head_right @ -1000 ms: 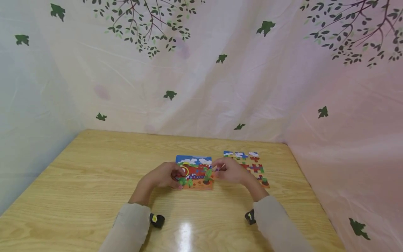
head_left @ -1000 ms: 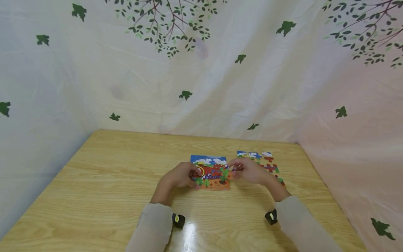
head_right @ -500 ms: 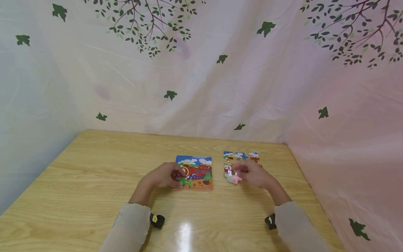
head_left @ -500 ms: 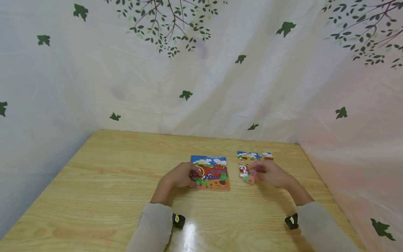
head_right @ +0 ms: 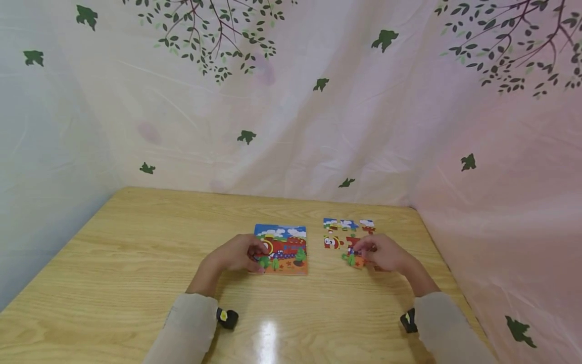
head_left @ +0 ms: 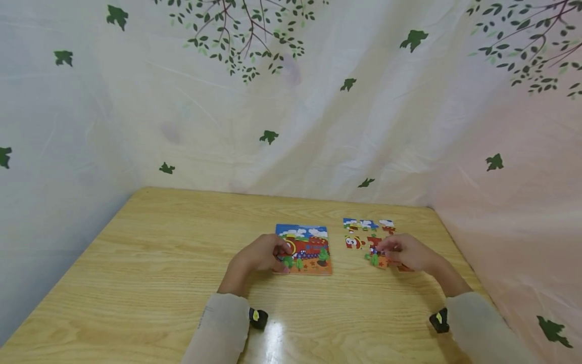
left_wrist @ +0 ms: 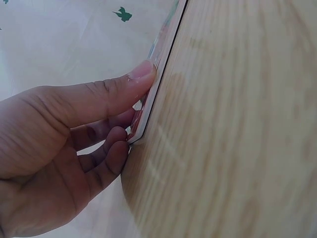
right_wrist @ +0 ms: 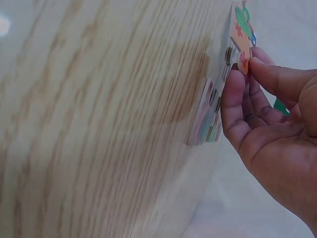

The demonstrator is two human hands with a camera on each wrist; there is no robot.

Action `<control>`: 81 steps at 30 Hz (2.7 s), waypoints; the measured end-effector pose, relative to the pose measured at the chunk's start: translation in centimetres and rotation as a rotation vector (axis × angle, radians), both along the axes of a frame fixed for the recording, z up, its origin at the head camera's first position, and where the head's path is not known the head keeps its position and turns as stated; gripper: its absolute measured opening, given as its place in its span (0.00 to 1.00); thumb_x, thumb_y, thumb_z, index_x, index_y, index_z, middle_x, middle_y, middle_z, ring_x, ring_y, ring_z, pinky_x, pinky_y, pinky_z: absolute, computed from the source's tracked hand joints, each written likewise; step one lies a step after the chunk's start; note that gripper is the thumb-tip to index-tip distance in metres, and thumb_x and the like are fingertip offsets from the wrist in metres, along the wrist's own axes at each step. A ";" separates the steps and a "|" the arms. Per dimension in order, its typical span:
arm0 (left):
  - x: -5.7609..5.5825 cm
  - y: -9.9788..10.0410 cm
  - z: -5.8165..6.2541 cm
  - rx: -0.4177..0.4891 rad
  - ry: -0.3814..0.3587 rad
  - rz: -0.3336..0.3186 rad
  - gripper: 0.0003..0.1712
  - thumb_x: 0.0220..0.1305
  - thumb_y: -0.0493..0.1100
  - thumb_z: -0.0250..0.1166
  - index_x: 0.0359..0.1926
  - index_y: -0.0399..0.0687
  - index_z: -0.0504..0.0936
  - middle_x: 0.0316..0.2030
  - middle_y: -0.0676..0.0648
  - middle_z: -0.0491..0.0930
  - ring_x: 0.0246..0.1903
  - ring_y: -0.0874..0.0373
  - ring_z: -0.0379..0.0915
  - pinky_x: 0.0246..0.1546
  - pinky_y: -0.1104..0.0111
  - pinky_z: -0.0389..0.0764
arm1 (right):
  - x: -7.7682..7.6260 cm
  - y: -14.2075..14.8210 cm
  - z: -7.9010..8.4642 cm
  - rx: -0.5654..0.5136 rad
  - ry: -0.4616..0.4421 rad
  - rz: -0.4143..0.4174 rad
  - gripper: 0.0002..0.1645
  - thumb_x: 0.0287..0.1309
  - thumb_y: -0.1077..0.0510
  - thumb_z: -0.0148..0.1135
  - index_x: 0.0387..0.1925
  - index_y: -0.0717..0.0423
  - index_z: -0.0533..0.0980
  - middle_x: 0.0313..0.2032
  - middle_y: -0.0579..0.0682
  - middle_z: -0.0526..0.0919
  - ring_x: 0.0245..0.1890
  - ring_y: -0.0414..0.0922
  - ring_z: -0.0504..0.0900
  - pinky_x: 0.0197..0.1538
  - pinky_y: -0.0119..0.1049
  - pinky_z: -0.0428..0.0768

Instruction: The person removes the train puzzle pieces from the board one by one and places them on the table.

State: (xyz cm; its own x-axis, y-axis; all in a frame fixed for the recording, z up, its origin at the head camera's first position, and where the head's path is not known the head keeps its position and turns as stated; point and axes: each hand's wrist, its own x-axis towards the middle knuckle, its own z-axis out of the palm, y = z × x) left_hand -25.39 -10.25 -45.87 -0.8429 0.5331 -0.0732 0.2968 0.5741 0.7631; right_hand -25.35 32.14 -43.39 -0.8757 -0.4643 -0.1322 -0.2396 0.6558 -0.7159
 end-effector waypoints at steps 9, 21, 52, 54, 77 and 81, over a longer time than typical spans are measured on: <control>0.0 0.0 0.0 0.001 -0.014 0.002 0.20 0.54 0.38 0.80 0.48 0.44 0.86 0.40 0.53 0.83 0.39 0.57 0.75 0.44 0.63 0.80 | -0.5 0.6 -0.3 -0.027 -0.063 -0.021 0.13 0.72 0.71 0.53 0.51 0.66 0.79 0.39 0.58 0.80 0.26 0.46 0.73 0.28 0.37 0.74; 0.0 0.0 0.1 0.000 -0.021 0.006 0.19 0.53 0.38 0.80 0.47 0.43 0.86 0.40 0.52 0.83 0.39 0.57 0.75 0.45 0.63 0.80 | -0.6 0.2 0.1 0.036 -0.011 0.017 0.14 0.69 0.74 0.53 0.48 0.64 0.81 0.39 0.55 0.81 0.27 0.46 0.74 0.31 0.35 0.76; -0.1 -0.3 -0.1 0.007 -0.015 0.002 0.22 0.54 0.39 0.80 0.49 0.43 0.85 0.40 0.52 0.81 0.39 0.57 0.74 0.46 0.62 0.79 | -1.2 -7.2 1.5 0.018 0.105 0.129 0.10 0.74 0.61 0.58 0.49 0.61 0.81 0.43 0.56 0.84 0.42 0.52 0.82 0.43 0.41 0.80; -0.1 -0.3 -0.1 0.009 -0.018 0.009 0.22 0.54 0.39 0.80 0.50 0.43 0.85 0.40 0.52 0.81 0.40 0.56 0.74 0.47 0.62 0.79 | -1.3 -8.1 1.4 0.012 0.105 0.144 0.10 0.74 0.60 0.58 0.49 0.61 0.81 0.44 0.56 0.84 0.43 0.51 0.82 0.43 0.41 0.80; 0.3 -2.0 0.0 -0.026 -0.003 0.128 0.28 0.45 0.44 0.86 0.50 0.53 0.86 0.50 0.52 0.73 0.51 0.51 0.70 0.59 0.54 0.73 | -1.5 -16.5 0.8 -0.049 0.042 0.272 0.09 0.74 0.61 0.58 0.47 0.62 0.81 0.42 0.56 0.86 0.40 0.51 0.83 0.42 0.37 0.80; 0.2 -2.0 -0.1 -0.029 -0.003 0.123 0.29 0.45 0.45 0.86 0.51 0.52 0.86 0.51 0.52 0.73 0.51 0.51 0.71 0.59 0.54 0.73 | -1.5 -17.5 0.6 -0.050 0.041 0.278 0.08 0.73 0.61 0.59 0.46 0.62 0.81 0.40 0.54 0.86 0.36 0.45 0.81 0.40 0.37 0.80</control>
